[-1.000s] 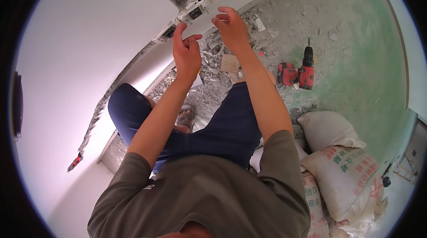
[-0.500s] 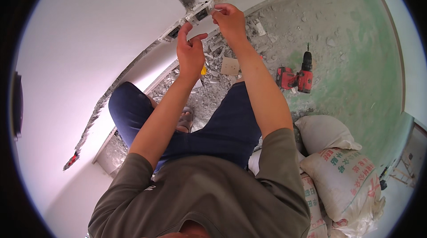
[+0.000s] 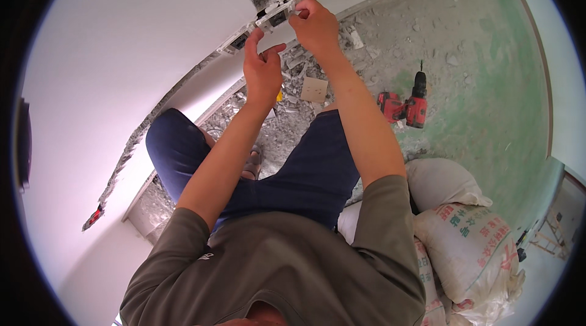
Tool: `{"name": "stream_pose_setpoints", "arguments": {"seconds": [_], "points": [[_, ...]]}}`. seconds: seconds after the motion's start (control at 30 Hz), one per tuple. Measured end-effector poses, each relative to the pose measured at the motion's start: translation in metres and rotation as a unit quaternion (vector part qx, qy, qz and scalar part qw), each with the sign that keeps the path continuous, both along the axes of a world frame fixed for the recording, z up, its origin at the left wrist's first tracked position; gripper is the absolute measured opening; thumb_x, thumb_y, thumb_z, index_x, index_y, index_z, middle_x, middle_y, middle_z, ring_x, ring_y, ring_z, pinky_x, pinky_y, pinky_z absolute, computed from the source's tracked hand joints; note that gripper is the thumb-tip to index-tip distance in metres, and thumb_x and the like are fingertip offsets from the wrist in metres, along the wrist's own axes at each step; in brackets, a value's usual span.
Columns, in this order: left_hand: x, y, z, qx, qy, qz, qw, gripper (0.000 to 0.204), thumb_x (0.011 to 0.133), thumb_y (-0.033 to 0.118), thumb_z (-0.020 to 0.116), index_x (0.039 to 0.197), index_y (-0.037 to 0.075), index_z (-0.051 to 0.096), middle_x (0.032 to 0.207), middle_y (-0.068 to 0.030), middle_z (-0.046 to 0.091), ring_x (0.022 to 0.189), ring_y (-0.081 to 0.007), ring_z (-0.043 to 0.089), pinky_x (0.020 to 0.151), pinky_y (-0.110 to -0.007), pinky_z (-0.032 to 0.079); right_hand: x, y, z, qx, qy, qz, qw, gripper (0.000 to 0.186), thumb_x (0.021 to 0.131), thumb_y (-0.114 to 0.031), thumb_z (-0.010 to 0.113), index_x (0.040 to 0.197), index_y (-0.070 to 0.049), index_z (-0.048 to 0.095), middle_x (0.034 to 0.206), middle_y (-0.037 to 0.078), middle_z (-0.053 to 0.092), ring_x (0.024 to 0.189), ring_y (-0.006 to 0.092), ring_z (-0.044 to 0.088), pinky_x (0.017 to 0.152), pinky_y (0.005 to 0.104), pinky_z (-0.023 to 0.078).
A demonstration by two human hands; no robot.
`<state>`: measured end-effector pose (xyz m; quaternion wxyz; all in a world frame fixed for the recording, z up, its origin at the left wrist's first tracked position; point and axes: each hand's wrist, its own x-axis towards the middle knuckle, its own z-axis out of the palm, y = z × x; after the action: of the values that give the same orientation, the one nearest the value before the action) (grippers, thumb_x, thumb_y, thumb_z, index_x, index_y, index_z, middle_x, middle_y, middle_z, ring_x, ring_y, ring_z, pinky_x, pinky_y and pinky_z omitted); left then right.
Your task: Installing electrical sockets and faceplates into a wall during renovation.
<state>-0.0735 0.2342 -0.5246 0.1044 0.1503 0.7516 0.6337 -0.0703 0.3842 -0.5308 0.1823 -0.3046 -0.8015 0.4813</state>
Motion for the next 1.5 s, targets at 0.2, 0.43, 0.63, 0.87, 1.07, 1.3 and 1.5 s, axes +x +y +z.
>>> {"name": "stream_pose_setpoints", "arguments": {"seconds": [0.2, 0.43, 0.63, 0.87, 1.07, 1.3, 1.5], "points": [[0.001, -0.002, 0.003, 0.012, -0.005, -0.009, 1.000, 0.052, 0.088, -0.009, 0.048, 0.138, -0.007, 0.036, 0.127, -0.0224, 0.048, 0.097, -0.0239, 0.067, 0.081, -0.033, 0.054, 0.004, -0.006, 0.000, 0.027, 0.012, -0.007, 1.000, 0.022, 0.081, -0.016, 0.071, 0.100, -0.005, 0.067, 0.083, 0.005, 0.071, 0.073, 0.0138, 0.065, 0.068, 0.0291, 0.051], [0.000, -0.005, -0.003, -0.004, 0.006, -0.009, 1.000, 0.052, 0.088, -0.007, 0.048, 0.138, -0.006, 0.037, 0.123, -0.0220, 0.051, 0.099, -0.0234, 0.067, 0.080, -0.033, 0.053, 0.009, -0.003, -0.009, -0.043, 0.057, 0.013, 0.997, 0.024, 0.081, -0.013, 0.073, 0.102, -0.004, 0.064, 0.092, 0.009, 0.071, 0.077, 0.0192, 0.067, 0.071, 0.0335, 0.053], [-0.002, -0.006, 0.009, -0.020, -0.021, 0.002, 1.000, 0.047, 0.089, -0.005, 0.048, 0.135, -0.006, 0.039, 0.124, -0.0209, 0.051, 0.092, -0.0216, 0.069, 0.077, -0.032, 0.054, 0.012, -0.001, -0.015, -0.063, 0.107, 0.063, 0.990, 0.030, 0.081, -0.011, 0.073, 0.108, -0.004, 0.062, 0.092, 0.008, 0.069, 0.076, 0.0169, 0.066, 0.070, 0.0306, 0.052], [-0.009, -0.016, -0.005, -0.037, 0.029, -0.013, 0.999, 0.047, 0.088, -0.004, 0.053, 0.134, -0.003, 0.042, 0.123, -0.0193, 0.052, 0.089, -0.0209, 0.069, 0.074, -0.032, 0.053, 0.018, 0.016, -0.014, -0.041, 0.050, 0.149, 0.987, 0.038, 0.079, -0.017, 0.079, 0.109, -0.003, 0.061, 0.090, 0.007, 0.068, 0.078, 0.0159, 0.065, 0.072, 0.0301, 0.052], [-0.005, -0.015, -0.006, -0.055, 0.056, 0.009, 0.997, 0.049, 0.088, -0.001, 0.060, 0.134, -0.001, 0.044, 0.124, -0.0193, 0.056, 0.086, -0.0217, 0.068, 0.075, -0.034, 0.053, 0.018, 0.027, -0.006, -0.012, 0.049, 0.198, 0.979, 0.028, 0.084, -0.014, 0.074, 0.107, -0.003, 0.061, 0.085, 0.004, 0.068, 0.080, 0.0101, 0.062, 0.074, 0.0275, 0.049], [0.000, -0.010, 0.004, -0.038, -0.042, 0.015, 0.998, 0.054, 0.087, -0.002, 0.060, 0.137, 0.001, 0.042, 0.128, -0.0178, 0.055, 0.087, -0.0202, 0.068, 0.075, -0.033, 0.054, 0.008, 0.048, -0.003, -0.066, 0.024, 0.261, 0.963, 0.027, 0.085, -0.011, 0.073, 0.106, -0.001, 0.060, 0.091, 0.002, 0.068, 0.085, 0.0093, 0.062, 0.076, 0.0264, 0.050], [0.001, -0.008, -0.010, -0.034, 0.006, 0.016, 0.999, 0.059, 0.085, -0.003, 0.061, 0.140, 0.000, 0.039, 0.127, -0.0173, 0.054, 0.090, -0.0209, 0.068, 0.076, -0.031, 0.054, -0.002, 0.059, 0.007, -0.017, -0.017, 0.291, 0.956, 0.024, 0.084, -0.010, 0.074, 0.102, -0.001, 0.062, 0.091, 0.000, 0.066, 0.083, 0.0084, 0.061, 0.075, 0.0253, 0.049]]}}
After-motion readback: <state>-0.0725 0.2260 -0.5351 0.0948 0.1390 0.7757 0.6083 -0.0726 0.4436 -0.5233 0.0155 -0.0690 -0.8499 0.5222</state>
